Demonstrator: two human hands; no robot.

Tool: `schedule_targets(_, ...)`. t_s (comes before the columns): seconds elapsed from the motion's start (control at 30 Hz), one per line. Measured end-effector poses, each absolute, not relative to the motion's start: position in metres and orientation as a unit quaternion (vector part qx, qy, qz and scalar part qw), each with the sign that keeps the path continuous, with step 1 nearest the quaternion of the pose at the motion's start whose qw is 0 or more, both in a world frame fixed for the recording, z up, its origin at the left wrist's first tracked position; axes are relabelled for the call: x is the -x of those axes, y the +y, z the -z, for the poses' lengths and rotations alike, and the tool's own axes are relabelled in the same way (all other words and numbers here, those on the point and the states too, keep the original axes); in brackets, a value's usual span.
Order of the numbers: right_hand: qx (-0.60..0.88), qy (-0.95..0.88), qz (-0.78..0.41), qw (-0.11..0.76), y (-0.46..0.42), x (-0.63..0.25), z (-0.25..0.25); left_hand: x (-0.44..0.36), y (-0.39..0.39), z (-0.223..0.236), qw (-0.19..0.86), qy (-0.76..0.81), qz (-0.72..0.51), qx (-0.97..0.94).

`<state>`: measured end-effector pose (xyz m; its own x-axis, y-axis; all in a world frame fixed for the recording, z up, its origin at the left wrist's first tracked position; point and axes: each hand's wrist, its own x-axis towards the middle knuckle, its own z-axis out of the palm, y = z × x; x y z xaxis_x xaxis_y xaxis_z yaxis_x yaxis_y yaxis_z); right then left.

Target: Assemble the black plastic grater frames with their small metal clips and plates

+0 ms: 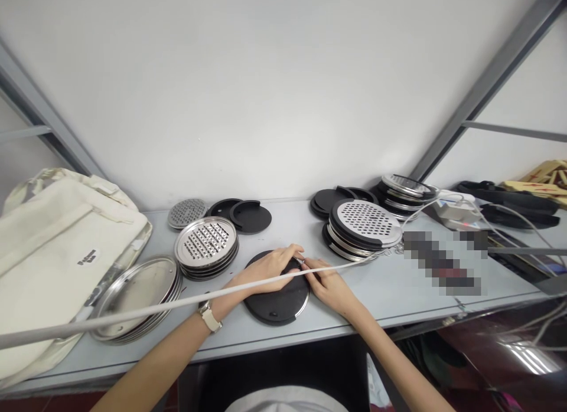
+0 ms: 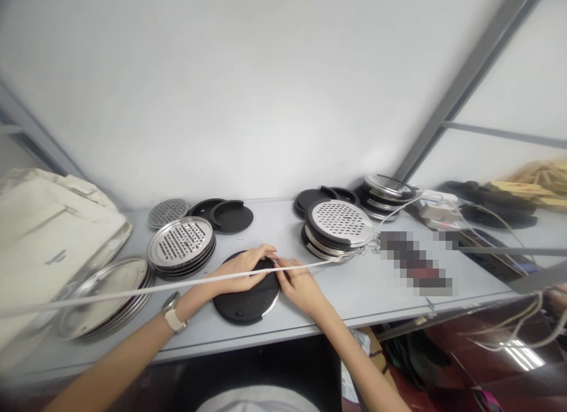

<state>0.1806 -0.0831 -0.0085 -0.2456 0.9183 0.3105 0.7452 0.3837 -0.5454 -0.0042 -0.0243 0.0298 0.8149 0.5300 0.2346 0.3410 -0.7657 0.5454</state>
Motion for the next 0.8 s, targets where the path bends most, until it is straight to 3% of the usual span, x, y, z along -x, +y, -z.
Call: schedule_targets(0.8, 0.619, -0.737, -0.086, 0.259, -0.089, -0.166, 0.005, 0.006, -0.022, -0.029, 0.293, 0.226, -0.205, -0.906)
